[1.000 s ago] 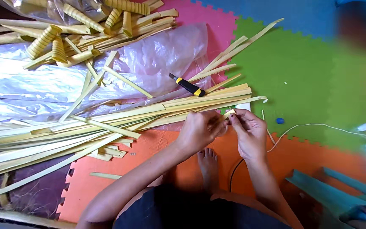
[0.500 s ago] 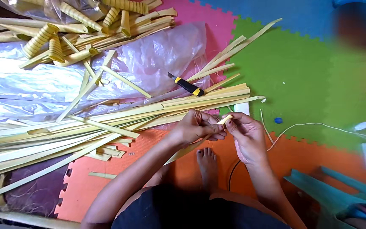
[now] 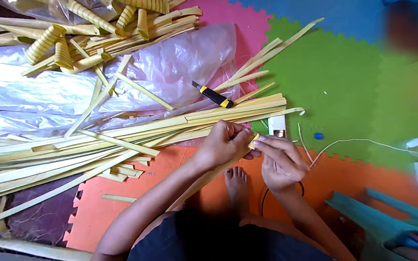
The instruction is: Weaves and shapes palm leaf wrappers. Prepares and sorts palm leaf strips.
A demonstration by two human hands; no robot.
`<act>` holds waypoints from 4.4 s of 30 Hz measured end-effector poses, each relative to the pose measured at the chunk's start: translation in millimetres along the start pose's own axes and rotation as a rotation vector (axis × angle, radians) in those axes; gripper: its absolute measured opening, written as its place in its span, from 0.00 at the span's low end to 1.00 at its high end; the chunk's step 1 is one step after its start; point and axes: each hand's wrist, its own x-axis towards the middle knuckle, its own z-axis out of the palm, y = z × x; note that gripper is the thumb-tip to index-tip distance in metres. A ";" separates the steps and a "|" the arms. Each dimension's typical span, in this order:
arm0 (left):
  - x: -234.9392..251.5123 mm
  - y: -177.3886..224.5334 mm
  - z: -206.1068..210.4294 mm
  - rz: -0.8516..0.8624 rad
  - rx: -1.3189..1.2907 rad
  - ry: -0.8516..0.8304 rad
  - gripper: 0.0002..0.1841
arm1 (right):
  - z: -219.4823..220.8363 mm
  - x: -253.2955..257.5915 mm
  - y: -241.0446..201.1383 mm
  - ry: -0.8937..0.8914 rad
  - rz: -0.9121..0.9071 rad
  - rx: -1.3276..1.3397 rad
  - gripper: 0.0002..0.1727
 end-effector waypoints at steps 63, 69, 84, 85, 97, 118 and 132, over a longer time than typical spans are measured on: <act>12.3 -27.0 -1.4 0.106 0.602 0.015 0.10 | -4.7 -23.5 -4.2 -0.201 0.921 0.436 0.11; 15.6 -29.5 -15.6 0.090 0.417 -0.104 0.12 | -5.1 -7.9 -14.3 -0.095 1.250 0.738 0.10; 21.0 -33.1 -13.7 0.104 0.491 -0.136 0.08 | -10.2 -15.3 -22.9 -0.120 1.211 0.726 0.10; 21.5 -34.5 -17.2 0.099 0.465 -0.193 0.08 | -10.0 -15.7 -22.6 -0.099 1.175 0.716 0.08; 18.9 -53.5 -14.2 0.208 0.647 -0.147 0.11 | -7.4 -14.0 -27.8 -0.039 1.696 1.066 0.19; 23.5 -50.7 -16.3 0.166 0.549 -0.211 0.10 | -11.5 -11.9 -21.6 -0.041 1.714 1.069 0.18; 15.1 -34.1 -17.1 0.098 0.446 -0.108 0.05 | -10.5 -11.5 -18.1 -0.200 1.607 1.120 0.27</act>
